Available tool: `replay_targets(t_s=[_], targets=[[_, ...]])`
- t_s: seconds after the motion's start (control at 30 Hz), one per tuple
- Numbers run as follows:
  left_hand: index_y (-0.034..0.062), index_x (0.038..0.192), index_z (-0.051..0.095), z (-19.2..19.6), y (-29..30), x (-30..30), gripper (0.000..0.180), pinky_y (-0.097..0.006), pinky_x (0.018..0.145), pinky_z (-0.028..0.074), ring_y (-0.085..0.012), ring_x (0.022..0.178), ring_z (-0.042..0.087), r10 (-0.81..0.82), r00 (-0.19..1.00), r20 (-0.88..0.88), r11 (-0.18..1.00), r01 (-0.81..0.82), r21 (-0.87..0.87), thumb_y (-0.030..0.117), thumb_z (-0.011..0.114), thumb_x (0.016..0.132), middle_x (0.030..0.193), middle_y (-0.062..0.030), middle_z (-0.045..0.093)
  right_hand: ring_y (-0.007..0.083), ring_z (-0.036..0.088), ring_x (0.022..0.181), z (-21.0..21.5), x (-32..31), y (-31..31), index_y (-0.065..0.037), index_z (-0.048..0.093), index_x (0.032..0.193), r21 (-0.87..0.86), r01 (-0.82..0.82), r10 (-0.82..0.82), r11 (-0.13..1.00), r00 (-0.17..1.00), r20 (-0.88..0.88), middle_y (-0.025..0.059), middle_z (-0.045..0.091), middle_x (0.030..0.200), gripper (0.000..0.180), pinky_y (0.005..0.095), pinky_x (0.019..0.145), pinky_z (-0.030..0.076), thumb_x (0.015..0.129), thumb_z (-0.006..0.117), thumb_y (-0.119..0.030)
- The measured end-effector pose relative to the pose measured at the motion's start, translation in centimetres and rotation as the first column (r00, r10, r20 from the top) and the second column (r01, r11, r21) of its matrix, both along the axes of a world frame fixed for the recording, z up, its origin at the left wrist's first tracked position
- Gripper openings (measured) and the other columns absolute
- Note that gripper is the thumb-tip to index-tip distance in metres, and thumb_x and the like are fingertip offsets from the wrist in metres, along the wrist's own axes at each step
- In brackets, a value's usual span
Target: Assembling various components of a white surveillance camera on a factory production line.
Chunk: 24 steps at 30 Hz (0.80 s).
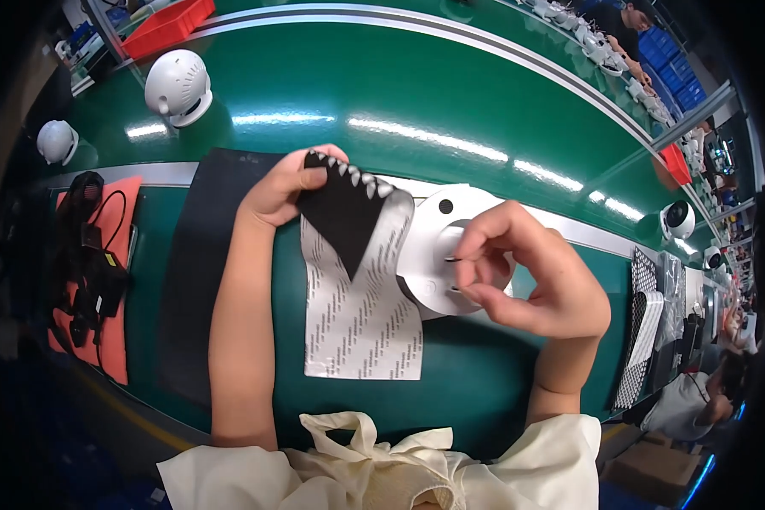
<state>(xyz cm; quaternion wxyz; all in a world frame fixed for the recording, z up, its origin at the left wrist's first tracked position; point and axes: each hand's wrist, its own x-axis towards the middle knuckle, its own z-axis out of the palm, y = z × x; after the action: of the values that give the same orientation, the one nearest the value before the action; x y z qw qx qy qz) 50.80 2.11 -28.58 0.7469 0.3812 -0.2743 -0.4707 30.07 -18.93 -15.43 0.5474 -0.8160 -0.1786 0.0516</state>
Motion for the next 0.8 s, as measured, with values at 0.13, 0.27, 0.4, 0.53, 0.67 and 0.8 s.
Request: replay_targets(t_s=[0.13,0.27,0.4,0.53,0.67,0.8], targets=[[-0.0002,0.114,0.05,-0.1,-0.9,-0.1,0.041,-0.025,0.082,0.044,-0.0119,0.093,0.056,0.238,0.97,0.043,0.958,-0.242,0.152,0.02,0.064,0.081,0.105,-0.0061,0.058,0.0049,0.046,0.063,-1.0,0.3,0.5,-0.002,0.047,0.096,0.018,0.023,-0.023,1.0,1.0,0.006,0.0021,0.058,0.083,0.031,0.0175,0.054,0.033,0.068,0.058,0.007],[-0.0002,0.117,0.049,-0.4,-1.3,0.0,0.044,-0.024,0.084,0.043,-0.0118,0.097,0.055,0.272,0.957,0.105,0.91,-0.291,0.295,0.023,0.062,0.082,0.109,-0.007,0.057,0.0049,0.046,0.064,-0.8,0.4,1.0,-0.003,0.047,0.098,-0.005,0.043,-0.043,0.999,0.999,-0.001,0.0015,0.058,0.082,0.033,0.0179,0.054,0.032,0.068,0.058,0.006],[-0.0002,0.116,0.049,-0.3,-1.3,-0.1,0.044,-0.025,0.083,0.044,-0.012,0.097,0.055,0.29,0.953,0.086,0.909,-0.302,0.287,0.025,0.062,0.083,0.109,-0.0078,0.056,0.0077,0.048,0.066,-1.1,0.6,1.2,-0.003,0.043,0.102,0.044,0.037,-0.036,0.998,0.999,-0.016,0.001,0.056,0.077,0.037,0.0205,0.057,0.036,0.069,0.055,0.007],[-0.0003,0.116,0.049,-0.2,-1.4,-0.1,0.044,-0.026,0.083,0.044,-0.0124,0.097,0.055,0.283,0.955,0.089,0.903,-0.297,0.311,0.025,0.061,0.083,0.11,-0.0081,0.056,0.0106,0.05,0.067,-0.6,0.5,1.3,-0.003,0.042,0.105,-0.018,0.034,-0.035,0.999,0.996,-0.081,0.0002,0.053,0.072,0.039,0.0232,0.061,0.041,0.069,0.053,0.009],[-0.0003,0.116,0.049,-0.3,-1.4,-0.2,0.044,-0.026,0.083,0.045,-0.0127,0.096,0.055,0.305,0.948,0.093,0.896,-0.319,0.309,0.026,0.061,0.083,0.109,-0.0081,0.056,0.0107,0.05,0.068,-1.2,0.6,1.3,-0.002,0.042,0.106,0.027,0.03,-0.029,0.999,0.998,-0.056,0.0002,0.053,0.073,0.039,0.0229,0.06,0.042,0.069,0.054,0.009],[0.0001,0.116,0.05,-0.5,-1.3,0.0,0.043,-0.026,0.082,0.045,-0.0128,0.096,0.056,0.311,0.946,0.092,0.896,-0.324,0.303,0.026,0.061,0.083,0.108,-0.008,0.057,0.0108,0.051,0.068,-1.5,0.6,1.6,-0.002,0.042,0.106,0.019,0.032,-0.032,0.999,0.999,0.017,0.0006,0.053,0.074,0.04,0.0229,0.061,0.043,0.069,0.053,0.009]])
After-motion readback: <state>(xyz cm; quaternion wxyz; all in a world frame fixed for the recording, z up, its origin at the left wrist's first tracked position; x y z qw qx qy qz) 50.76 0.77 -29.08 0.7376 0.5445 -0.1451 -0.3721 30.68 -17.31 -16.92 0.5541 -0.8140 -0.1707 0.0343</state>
